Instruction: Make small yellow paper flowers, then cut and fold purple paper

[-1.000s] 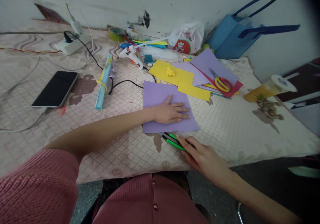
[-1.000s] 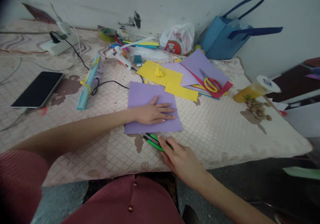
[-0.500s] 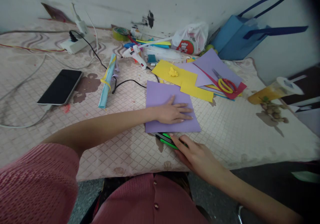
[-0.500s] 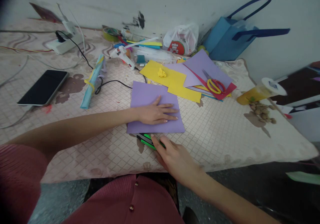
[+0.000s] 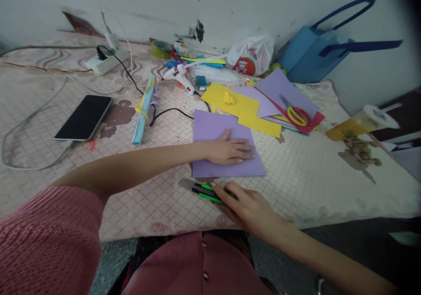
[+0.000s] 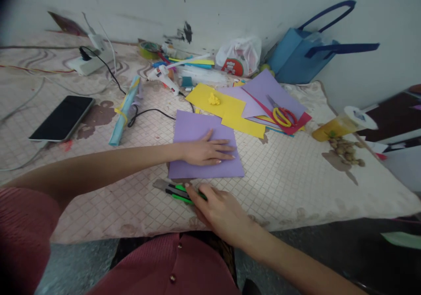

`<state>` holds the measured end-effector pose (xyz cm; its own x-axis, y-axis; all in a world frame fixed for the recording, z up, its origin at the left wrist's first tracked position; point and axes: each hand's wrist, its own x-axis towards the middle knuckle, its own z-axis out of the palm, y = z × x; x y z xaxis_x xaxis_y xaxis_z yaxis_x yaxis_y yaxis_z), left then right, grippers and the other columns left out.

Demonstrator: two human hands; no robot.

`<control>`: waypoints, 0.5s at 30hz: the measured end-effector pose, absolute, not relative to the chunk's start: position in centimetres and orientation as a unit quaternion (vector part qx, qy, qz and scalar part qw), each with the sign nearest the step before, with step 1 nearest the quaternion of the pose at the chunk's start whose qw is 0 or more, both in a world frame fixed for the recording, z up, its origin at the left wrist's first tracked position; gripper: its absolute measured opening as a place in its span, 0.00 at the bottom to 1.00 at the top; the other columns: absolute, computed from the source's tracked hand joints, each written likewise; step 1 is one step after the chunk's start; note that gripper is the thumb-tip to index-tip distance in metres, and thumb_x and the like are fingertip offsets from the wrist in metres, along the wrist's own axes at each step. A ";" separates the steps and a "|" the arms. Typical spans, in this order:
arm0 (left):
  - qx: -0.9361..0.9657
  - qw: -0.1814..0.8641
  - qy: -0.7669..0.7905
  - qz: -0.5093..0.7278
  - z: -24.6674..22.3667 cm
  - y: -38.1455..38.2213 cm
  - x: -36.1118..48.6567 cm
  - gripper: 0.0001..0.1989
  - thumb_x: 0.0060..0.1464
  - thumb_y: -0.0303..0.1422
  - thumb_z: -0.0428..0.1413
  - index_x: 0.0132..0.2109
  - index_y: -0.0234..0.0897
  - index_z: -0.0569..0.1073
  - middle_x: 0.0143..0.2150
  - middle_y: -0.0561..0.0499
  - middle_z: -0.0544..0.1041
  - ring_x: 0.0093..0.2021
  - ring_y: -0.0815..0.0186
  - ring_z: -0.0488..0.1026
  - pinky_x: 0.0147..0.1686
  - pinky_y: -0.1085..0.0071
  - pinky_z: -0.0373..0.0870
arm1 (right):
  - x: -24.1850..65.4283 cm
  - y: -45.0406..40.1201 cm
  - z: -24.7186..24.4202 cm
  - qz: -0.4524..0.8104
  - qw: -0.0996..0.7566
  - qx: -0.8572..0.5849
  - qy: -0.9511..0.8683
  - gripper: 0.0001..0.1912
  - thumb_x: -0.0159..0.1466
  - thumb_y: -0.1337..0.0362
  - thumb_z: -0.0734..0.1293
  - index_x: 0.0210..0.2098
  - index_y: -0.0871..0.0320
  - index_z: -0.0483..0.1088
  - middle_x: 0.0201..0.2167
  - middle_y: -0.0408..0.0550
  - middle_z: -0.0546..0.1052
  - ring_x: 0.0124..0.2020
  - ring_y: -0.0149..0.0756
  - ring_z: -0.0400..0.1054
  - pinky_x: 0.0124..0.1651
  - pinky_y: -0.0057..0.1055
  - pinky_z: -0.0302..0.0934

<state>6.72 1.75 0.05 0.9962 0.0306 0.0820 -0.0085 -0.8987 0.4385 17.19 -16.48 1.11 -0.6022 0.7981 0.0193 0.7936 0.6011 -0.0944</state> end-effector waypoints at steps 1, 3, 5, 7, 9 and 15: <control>0.967 0.250 0.010 0.043 0.3 2.0 6.7 0.23 0.64 0.37 0.40 0.64 0.43 0.57 0.68 0.49 0.53 0.68 0.58 0.45 0.62 0.45 0.30 | 17.5 -16.7 1.2 0.047 0.037 -0.443 -0.894 0.25 0.68 0.64 0.56 0.63 0.60 0.53 0.40 0.53 0.72 0.32 0.35 0.70 0.30 0.31 0.68; 0.949 0.308 0.030 0.055 0.6 2.6 6.6 0.23 0.64 0.37 0.38 0.65 0.41 0.54 0.67 0.48 0.55 0.68 0.60 0.48 0.63 0.47 0.32 | 18.7 -17.4 1.3 0.069 0.051 -0.449 -0.889 0.25 0.67 0.63 0.57 0.63 0.59 0.52 0.42 0.54 0.72 0.36 0.36 0.71 0.33 0.31 0.69; 0.929 0.354 0.061 0.087 0.7 3.5 6.5 0.24 0.64 0.37 0.39 0.64 0.38 0.55 0.66 0.46 0.57 0.66 0.61 0.52 0.64 0.51 0.39 | 20.5 -18.2 1.6 0.083 0.075 -0.477 -0.872 0.24 0.67 0.62 0.57 0.62 0.58 0.54 0.45 0.55 0.72 0.40 0.36 0.71 0.36 0.30 0.69; 0.914 0.370 0.096 0.135 0.6 4.1 6.3 0.23 0.63 0.36 0.43 0.62 0.33 0.59 0.64 0.42 0.62 0.63 0.62 0.59 0.61 0.59 0.51 | 22.6 -18.6 1.9 0.074 0.126 -0.522 -0.840 0.22 0.66 0.63 0.57 0.60 0.57 0.57 0.46 0.54 0.72 0.42 0.37 0.71 0.38 0.31 0.70; 0.904 0.357 0.153 0.180 0.7 4.0 5.9 0.22 0.60 0.35 0.46 0.59 0.32 0.63 0.59 0.40 0.68 0.58 0.61 0.66 0.56 0.63 0.61 | 24.9 -18.4 2.1 0.076 0.183 -0.580 -0.790 0.19 0.65 0.62 0.58 0.55 0.57 0.62 0.43 0.54 0.73 0.43 0.39 0.71 0.42 0.34 0.69; 0.937 0.224 0.237 0.128 1.9 -0.2 3.5 0.25 0.54 0.38 0.54 0.57 0.33 0.65 0.55 0.39 0.70 0.55 0.53 0.67 0.53 0.58 0.63 | 31.7 -13.7 1.5 0.240 0.344 -0.694 -0.586 0.19 0.63 0.53 0.61 0.49 0.55 0.59 0.30 0.44 0.72 0.19 0.31 0.67 0.21 0.30 0.65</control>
